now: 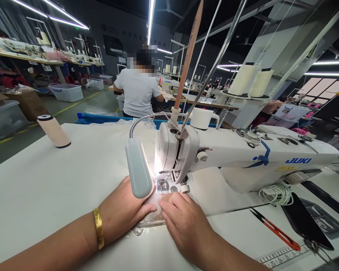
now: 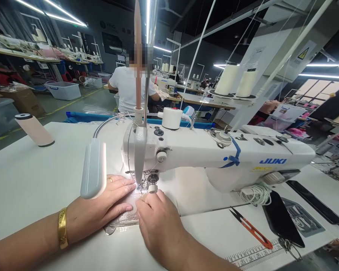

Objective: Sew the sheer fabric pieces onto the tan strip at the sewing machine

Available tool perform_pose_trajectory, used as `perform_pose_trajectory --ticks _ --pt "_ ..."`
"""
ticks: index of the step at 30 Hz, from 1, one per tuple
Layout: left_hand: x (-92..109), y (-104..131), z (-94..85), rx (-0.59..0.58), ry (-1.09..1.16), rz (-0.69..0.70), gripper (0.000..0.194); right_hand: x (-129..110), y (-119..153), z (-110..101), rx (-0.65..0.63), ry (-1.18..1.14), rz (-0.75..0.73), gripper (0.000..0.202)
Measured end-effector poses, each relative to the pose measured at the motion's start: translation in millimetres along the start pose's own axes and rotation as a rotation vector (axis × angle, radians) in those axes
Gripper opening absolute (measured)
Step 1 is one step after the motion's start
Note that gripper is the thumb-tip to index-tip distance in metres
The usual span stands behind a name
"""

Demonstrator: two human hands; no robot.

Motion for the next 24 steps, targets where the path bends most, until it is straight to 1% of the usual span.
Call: perform_pose_trajectory --ticks 3,8,11,15,19,24 --pt "-1.7 -0.8 -0.2 0.002 0.014 -0.003 0.024 -0.7 -0.1 -0.6 0.009 0.005 -0.002 0.031" --pt "-5.7 -0.6 4.9 0.025 0.016 0.024 0.022 -1.3 -0.7 -1.5 0.032 -0.001 -0.01 0.03" --pt "-5.2 -1.1 6.2 -0.004 0.022 0.015 0.022 -1.2 -0.6 -1.3 0.036 -0.01 -0.013 0.029" --pt "-2.1 -2.0 3.4 -0.044 0.03 -0.011 0.021 -1.2 0.0 -0.3 0.026 -0.017 -0.014 0.028" --pt "-4.4 -1.6 4.2 -0.068 -0.002 -0.022 0.016 0.0 0.5 1.4 0.006 -0.016 0.002 0.026" --pt "-9.5 0.2 10.4 -0.057 -0.032 0.014 0.015 0.6 -0.7 2.8 -0.012 -0.023 -0.001 0.026"
Point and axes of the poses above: each hand's wrist, its own y-axis away from the middle knuckle, its own z-axis out of the palm, x = y × z, the point moved 9 cm from there along -y, towards the middle knuckle, and after that the axes turned 1 degree about z, right-handed, at the moved point
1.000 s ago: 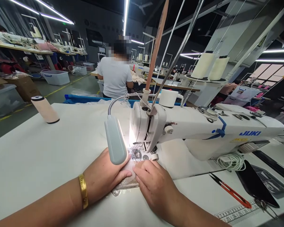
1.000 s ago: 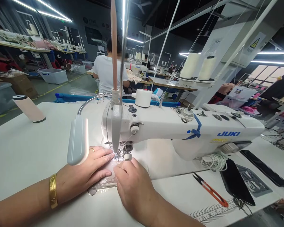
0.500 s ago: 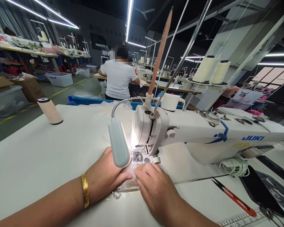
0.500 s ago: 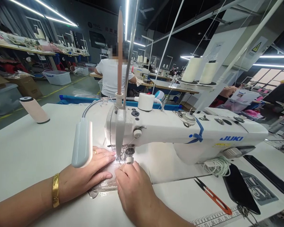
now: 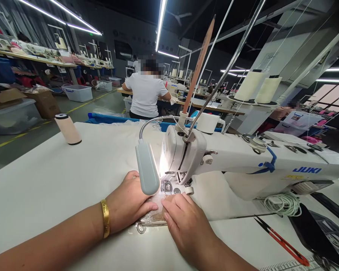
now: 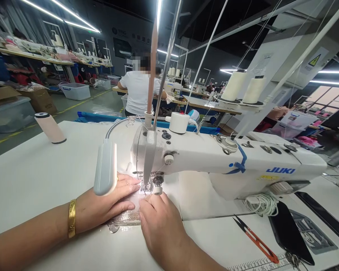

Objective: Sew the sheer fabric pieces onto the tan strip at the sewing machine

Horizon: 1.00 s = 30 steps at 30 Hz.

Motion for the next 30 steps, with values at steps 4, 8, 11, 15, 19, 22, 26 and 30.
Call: perform_pose_trajectory --ticks 4,8,11,15,19,22,26,30 --pt "7.5 1.5 2.7 0.026 0.041 0.06 0.018 2.9 -1.8 2.5 -0.032 -0.004 0.021 0.026" --pt "21.8 0.1 -2.9 0.036 0.103 0.131 0.029 6.0 -3.0 6.0 -0.069 -0.013 0.044 0.026" --pt "30.6 -1.8 -11.1 0.026 0.101 0.174 0.031 7.6 -3.0 5.6 -0.074 -0.029 0.055 0.028" --pt "35.4 -1.8 -18.5 0.019 0.084 0.19 0.031 6.2 -1.4 2.0 -0.065 -0.049 0.031 0.032" --pt "32.5 -0.6 -16.4 -0.006 0.076 0.177 0.024 5.7 0.2 1.9 -0.055 -0.038 0.01 0.032" --pt "29.2 -0.7 -14.8 0.005 0.061 0.184 0.023 6.4 -0.5 2.4 -0.047 -0.04 0.014 0.031" --pt "26.1 -1.4 -13.9 0.041 0.036 0.182 0.022 6.2 -2.6 -2.6 -0.018 -0.042 0.018 0.028" --pt "28.6 -1.5 -14.4 0.061 0.037 0.189 0.025 7.6 -3.2 -8.5 0.006 -0.052 0.023 0.028"
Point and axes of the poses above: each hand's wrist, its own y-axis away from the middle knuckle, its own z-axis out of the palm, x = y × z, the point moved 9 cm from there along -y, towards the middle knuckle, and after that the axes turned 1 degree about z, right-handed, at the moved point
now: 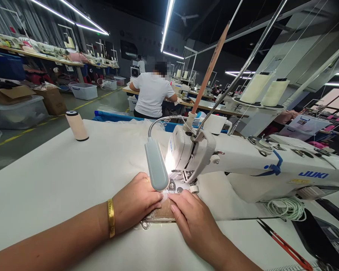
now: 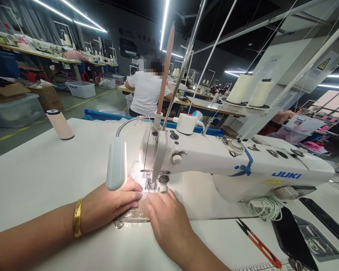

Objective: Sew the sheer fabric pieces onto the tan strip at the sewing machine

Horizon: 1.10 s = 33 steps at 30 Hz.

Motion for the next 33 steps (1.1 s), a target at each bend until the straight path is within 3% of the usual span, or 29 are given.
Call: perform_pose_trajectory --ticks 11,21,27,33 --pt "6.6 -3.5 -4.3 0.015 0.013 0.043 0.033 -3.4 1.9 3.9 -0.002 0.024 -0.04 0.028" --pt "-8.8 -5.0 1.1 0.004 -0.025 -0.011 0.025 3.2 -0.7 -0.9 0.004 0.018 0.019 0.029" --pt "-17.6 -10.4 -1.4 0.046 -0.05 -0.033 0.016 10.4 -2.4 -10.9 0.071 0.065 0.064 0.029" --pt "-24.3 -11.9 3.7 -0.001 -0.045 -0.078 0.009 15.5 -5.9 -20.7 0.094 0.062 0.097 0.031"
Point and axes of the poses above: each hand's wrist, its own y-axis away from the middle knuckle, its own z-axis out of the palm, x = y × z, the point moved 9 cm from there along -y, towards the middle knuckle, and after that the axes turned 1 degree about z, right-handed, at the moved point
